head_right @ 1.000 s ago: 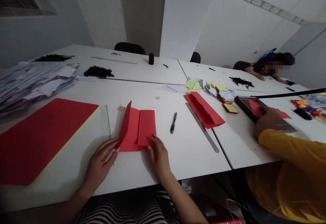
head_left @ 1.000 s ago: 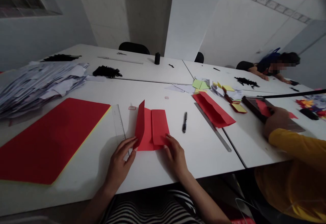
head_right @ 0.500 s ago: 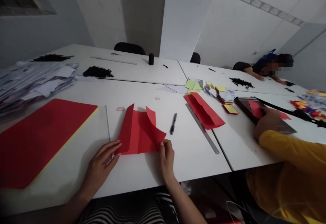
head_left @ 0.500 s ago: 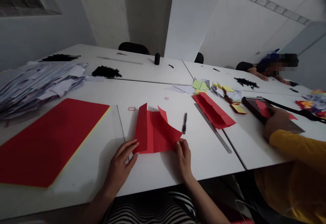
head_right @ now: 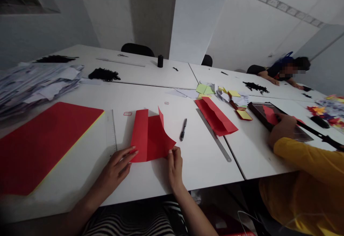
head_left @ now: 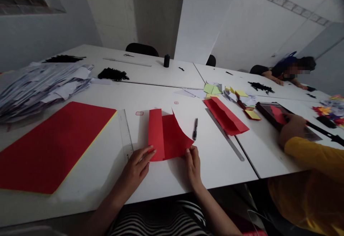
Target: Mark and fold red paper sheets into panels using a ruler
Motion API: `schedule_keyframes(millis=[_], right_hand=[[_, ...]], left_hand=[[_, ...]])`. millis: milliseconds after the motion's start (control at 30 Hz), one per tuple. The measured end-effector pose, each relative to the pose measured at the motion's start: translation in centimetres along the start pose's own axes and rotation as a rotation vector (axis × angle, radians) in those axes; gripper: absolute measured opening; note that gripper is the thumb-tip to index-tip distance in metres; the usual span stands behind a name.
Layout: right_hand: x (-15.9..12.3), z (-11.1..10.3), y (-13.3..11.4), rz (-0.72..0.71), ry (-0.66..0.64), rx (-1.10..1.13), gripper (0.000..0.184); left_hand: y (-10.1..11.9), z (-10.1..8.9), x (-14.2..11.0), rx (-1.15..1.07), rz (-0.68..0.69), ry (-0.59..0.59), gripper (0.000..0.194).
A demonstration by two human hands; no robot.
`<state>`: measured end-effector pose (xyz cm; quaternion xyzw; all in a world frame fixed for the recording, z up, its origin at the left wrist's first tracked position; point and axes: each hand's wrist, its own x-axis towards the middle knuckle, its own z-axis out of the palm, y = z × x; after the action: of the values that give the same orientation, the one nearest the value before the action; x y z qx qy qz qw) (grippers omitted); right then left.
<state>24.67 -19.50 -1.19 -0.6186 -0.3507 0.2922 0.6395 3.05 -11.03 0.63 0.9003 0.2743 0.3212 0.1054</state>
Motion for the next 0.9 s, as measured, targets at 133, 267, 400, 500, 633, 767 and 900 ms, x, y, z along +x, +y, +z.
schedule_keyframes(millis=[133,267,400,500,633,767,900], right_hand=[[-0.2,0.1,-0.3,-0.071,-0.004,-0.116,0.025],[-0.5,0.3,-0.5,-0.200,-0.097,-0.179,0.021],[-0.6,0.5,-0.5,-0.292,-0.164,-0.198,0.019],[-0.5,0.5,-0.4,-0.349,-0.173,-0.240,0.016],[-0.3,0.6,-0.6,-0.389,-0.206,-0.281,0.018],[-0.4,0.6,-0.9,-0.392,-0.218,-0.308,0.020],[-0.2,0.5,-0.7,-0.433,-0.234,-0.357,0.041]], left_hand=[[0.3,-0.4,0.7,0.028,0.047,-0.027,0.047],[0.8,-0.7,2.0,0.069,0.060,0.024,0.038],[1.2,-0.8,3.2,0.092,0.107,0.015,0.032],[1.3,-1.0,3.8,0.103,0.118,0.003,0.032],[1.6,-1.4,4.3,0.117,0.122,-0.020,0.029],[2.2,-1.6,4.7,0.094,0.134,-0.014,0.033],[2.1,-1.7,4.5,0.038,0.098,-0.009,0.031]])
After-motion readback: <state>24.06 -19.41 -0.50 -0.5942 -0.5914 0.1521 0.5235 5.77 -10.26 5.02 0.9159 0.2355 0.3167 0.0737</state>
